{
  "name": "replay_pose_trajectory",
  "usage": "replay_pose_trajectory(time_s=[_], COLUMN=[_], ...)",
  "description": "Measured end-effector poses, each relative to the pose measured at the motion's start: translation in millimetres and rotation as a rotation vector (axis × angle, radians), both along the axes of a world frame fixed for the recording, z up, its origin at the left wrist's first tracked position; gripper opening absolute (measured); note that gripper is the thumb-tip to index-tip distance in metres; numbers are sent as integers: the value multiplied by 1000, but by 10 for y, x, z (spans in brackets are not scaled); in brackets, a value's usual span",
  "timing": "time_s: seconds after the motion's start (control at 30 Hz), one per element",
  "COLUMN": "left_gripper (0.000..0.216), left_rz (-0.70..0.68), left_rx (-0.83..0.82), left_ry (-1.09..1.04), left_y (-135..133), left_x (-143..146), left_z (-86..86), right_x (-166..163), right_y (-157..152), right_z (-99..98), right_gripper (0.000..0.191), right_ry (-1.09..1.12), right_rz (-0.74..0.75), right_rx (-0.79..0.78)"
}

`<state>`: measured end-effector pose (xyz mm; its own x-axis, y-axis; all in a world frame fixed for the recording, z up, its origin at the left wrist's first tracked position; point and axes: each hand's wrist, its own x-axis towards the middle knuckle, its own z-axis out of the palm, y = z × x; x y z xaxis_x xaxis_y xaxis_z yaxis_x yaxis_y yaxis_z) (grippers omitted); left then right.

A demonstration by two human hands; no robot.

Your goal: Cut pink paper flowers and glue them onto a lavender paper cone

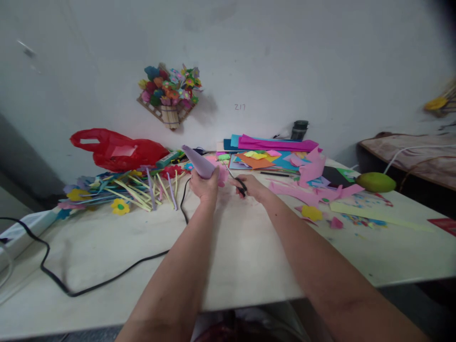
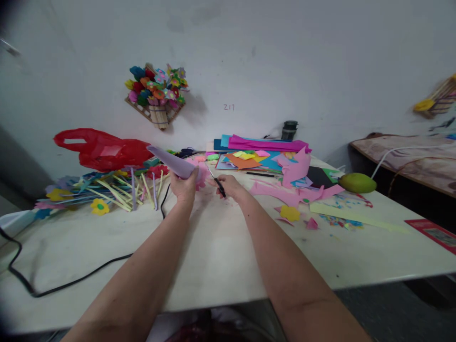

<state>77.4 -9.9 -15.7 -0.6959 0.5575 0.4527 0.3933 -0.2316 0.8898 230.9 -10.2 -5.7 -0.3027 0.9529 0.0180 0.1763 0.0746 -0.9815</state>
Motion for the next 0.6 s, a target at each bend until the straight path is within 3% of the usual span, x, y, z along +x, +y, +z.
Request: replay_pose_trajectory(time_s=[0.6], left_gripper=[58], left_rz=[-5], left_rx=[39], left_ry=[8], left_y=[-13], left_x=[-14], left_z=[11], right_x=[-10], right_y=[-29], right_z=[18], right_gripper=[34], right_ry=[49], right_rz=[6], right_rx=[9])
